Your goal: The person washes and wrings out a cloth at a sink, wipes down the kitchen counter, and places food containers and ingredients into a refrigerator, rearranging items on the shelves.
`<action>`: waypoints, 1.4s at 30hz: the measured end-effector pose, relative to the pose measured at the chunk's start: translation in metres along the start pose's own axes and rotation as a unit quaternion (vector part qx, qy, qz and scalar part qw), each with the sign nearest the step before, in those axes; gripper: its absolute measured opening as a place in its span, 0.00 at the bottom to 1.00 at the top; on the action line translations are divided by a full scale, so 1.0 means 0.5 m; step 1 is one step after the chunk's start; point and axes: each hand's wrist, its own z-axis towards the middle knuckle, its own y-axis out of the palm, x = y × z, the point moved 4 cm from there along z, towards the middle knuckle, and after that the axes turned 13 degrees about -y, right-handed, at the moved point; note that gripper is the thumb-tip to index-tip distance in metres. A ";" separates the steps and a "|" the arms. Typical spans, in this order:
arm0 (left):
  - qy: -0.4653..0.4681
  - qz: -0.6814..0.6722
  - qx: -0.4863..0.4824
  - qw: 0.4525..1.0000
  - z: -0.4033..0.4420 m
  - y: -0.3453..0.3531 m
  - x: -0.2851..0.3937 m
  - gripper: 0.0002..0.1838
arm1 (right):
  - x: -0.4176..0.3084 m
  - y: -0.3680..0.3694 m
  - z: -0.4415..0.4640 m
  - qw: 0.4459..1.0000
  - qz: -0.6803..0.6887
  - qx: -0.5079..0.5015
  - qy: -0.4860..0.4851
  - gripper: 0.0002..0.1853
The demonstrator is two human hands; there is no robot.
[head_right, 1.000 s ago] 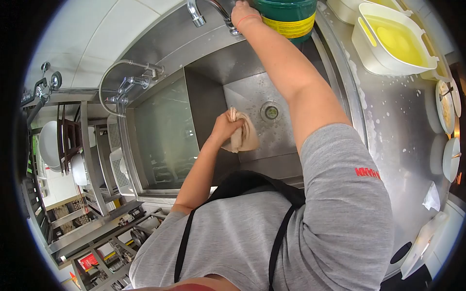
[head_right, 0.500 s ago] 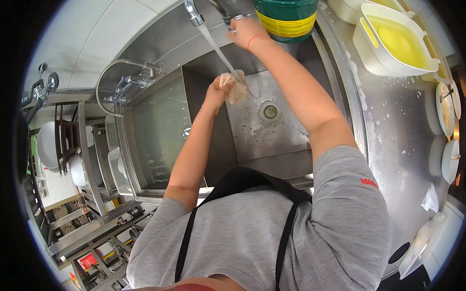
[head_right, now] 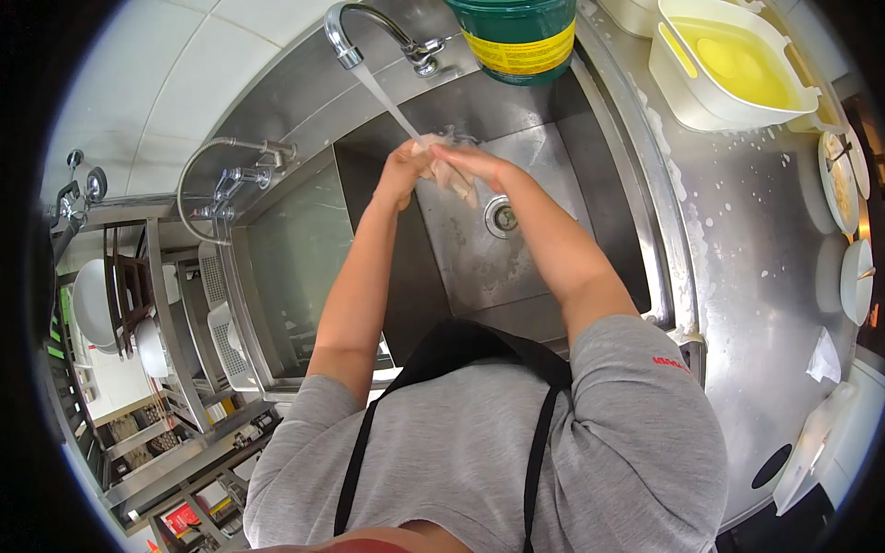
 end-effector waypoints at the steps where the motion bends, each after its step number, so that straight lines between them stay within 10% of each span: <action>1: 0.001 0.001 -0.001 1.000 0.001 -0.010 0.005 0.09 | 0.018 -0.010 -0.017 1.000 0.000 0.001 -0.001 0.26; 6: -0.057 -0.248 0.021 0.967 0.010 -0.062 -0.040 0.24 | 0.054 0.008 -0.032 0.963 0.231 0.044 -0.131 0.32; 8: -0.152 -0.421 0.088 0.890 0.001 -0.036 -0.073 0.38 | 0.010 0.069 -0.037 0.960 0.175 0.101 -0.191 0.25; 11: -0.133 -0.473 -0.047 0.870 0.052 -0.023 -0.204 0.22 | -0.061 0.175 -0.074 0.865 -0.191 0.157 -0.437 0.16; 13: 0.014 -0.523 -0.223 0.823 0.098 -0.036 -0.274 0.15 | -0.082 0.174 -0.069 0.873 -0.226 0.156 -0.403 0.16; 17: 0.173 -0.543 -0.243 0.785 0.058 0.015 -0.196 0.14 | -0.046 0.115 0.020 0.864 -0.414 0.160 -0.237 0.14; 18: -0.035 -0.433 -0.129 0.892 0.064 0.021 -0.213 0.14 | -0.047 0.076 0.034 0.862 -0.403 0.194 -0.239 0.14; 20: -0.240 -0.288 -0.003 0.927 0.035 0.033 -0.200 0.13 | -0.045 0.060 0.029 0.859 -0.390 0.228 -0.240 0.14; 23: -0.182 -0.441 0.093 0.874 0.027 0.042 -0.165 0.15 | -0.057 0.115 -0.020 0.814 -0.444 0.163 -0.336 0.15; 25: 0.060 -0.458 -0.260 0.848 0.087 -0.009 -0.226 0.16 | -0.072 0.162 -0.047 0.809 -0.442 0.127 -0.365 0.14; 26: 0.083 -0.461 -0.285 0.836 0.086 -0.013 -0.226 0.19 | -0.075 0.174 -0.053 0.808 -0.438 0.108 -0.379 0.14; 27: 0.081 -0.461 -0.285 0.837 0.090 -0.012 -0.231 0.19 | -0.086 0.165 -0.047 0.809 -0.436 0.109 -0.378 0.14; 29: -0.210 -0.395 0.018 0.894 0.024 0.052 -0.143 0.21 | -0.092 0.106 0.001 0.838 -0.464 0.153 -0.244 0.17; 35: -0.191 -0.332 0.010 0.924 0.041 0.046 -0.122 0.27 | -0.028 -0.037 0.058 0.914 -0.315 0.211 -0.146 0.16; 38: -0.188 -0.399 -0.027 0.897 0.008 0.042 -0.132 0.33 | 0.002 0.011 0.036 0.959 0.232 0.112 -0.120 0.07; 42: -0.183 -0.471 -0.065 0.861 -0.019 0.076 -0.148 0.36 | -0.024 0.058 0.023 0.967 0.183 0.114 -0.134 0.10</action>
